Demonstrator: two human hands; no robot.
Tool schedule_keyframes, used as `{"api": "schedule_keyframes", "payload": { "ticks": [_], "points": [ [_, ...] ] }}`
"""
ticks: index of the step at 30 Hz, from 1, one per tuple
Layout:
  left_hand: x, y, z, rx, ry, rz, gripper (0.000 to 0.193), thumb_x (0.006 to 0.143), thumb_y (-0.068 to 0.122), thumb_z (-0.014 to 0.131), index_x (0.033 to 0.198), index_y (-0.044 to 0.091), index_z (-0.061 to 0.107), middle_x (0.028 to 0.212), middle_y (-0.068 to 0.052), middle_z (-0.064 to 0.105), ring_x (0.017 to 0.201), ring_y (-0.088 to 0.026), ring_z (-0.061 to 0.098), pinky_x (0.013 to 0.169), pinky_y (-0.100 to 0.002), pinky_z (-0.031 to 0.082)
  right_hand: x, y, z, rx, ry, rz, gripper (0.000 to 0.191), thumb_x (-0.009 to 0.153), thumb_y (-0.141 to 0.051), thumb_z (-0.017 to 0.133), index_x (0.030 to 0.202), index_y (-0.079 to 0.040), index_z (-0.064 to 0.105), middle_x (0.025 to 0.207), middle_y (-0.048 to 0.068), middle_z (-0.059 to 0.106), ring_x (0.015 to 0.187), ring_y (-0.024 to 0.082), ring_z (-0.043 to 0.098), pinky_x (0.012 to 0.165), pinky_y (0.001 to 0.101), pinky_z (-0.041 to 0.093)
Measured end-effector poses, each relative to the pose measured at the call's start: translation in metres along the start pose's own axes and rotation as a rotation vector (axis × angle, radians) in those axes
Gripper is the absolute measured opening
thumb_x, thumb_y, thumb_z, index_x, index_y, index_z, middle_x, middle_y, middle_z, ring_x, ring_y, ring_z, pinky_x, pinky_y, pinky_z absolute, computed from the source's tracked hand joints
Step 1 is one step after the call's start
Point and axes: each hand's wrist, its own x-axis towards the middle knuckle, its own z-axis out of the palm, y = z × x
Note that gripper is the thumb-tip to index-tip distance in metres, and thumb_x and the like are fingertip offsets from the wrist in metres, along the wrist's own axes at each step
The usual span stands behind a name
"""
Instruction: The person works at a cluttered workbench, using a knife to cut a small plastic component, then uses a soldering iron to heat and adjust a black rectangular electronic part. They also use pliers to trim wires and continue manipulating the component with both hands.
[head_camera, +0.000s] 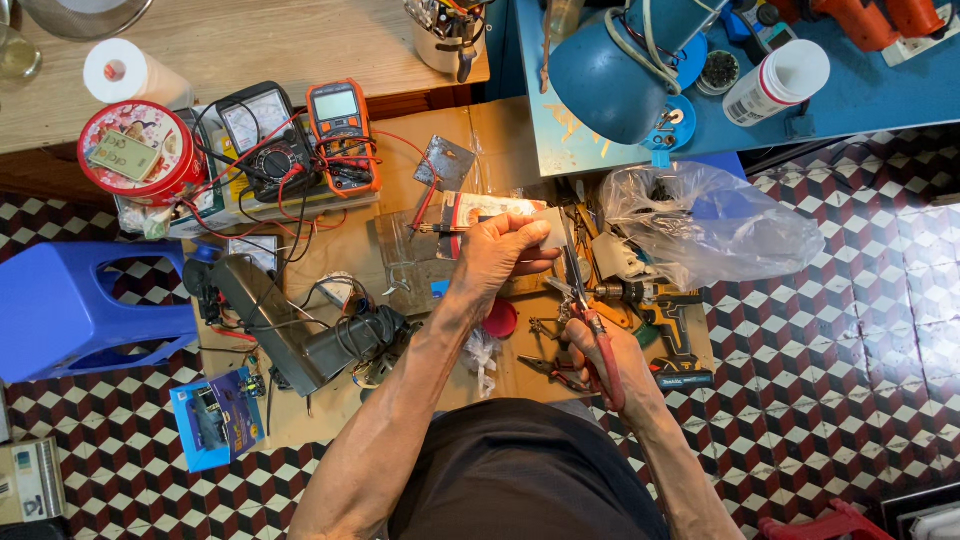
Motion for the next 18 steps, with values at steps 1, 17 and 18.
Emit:
{"api": "schedule_keyframes", "payload": {
  "ticks": [1, 17, 18],
  "points": [
    [-0.0006, 0.0003, 0.0004, 0.007, 0.004, 0.001, 0.024, 0.096, 0.020, 0.068, 0.108, -0.001, 0.067, 0.094, -0.008, 0.072, 0.082, -0.018, 0.076, 0.071, -0.025, 0.064, -0.0006, -0.0007, 0.0003, 0.015, 0.002, 0.018, 0.051, 0.089, -0.055, 0.064, 0.102, -0.005, 0.066, 0.067, -0.002, 0.055, 0.050, 0.006, 0.052, 0.042, 0.0207, 0.042],
    [-0.0048, 0.0060, 0.0065, 0.036, 0.018, 0.012, 0.027, 0.096, 0.020, 0.069, 0.109, -0.003, 0.068, 0.093, -0.010, 0.073, 0.081, -0.017, 0.076, 0.070, -0.025, 0.064, 0.0035, 0.0043, -0.0045, -0.069, 0.016, 0.004, 0.049, 0.090, -0.053, 0.065, 0.098, -0.005, 0.064, 0.071, -0.001, 0.057, 0.056, 0.007, 0.055, 0.048, 0.0222, 0.046],
    [-0.0046, 0.0057, 0.0069, 0.035, 0.019, 0.009, 0.027, 0.096, 0.020, 0.069, 0.109, -0.003, 0.068, 0.093, -0.010, 0.073, 0.081, -0.017, 0.076, 0.070, -0.025, 0.064, 0.0032, 0.0046, -0.0046, -0.090, 0.026, 0.008, 0.049, 0.090, -0.054, 0.064, 0.097, -0.005, 0.064, 0.071, -0.001, 0.057, 0.056, 0.008, 0.055, 0.048, 0.0223, 0.047]
  ]
}}
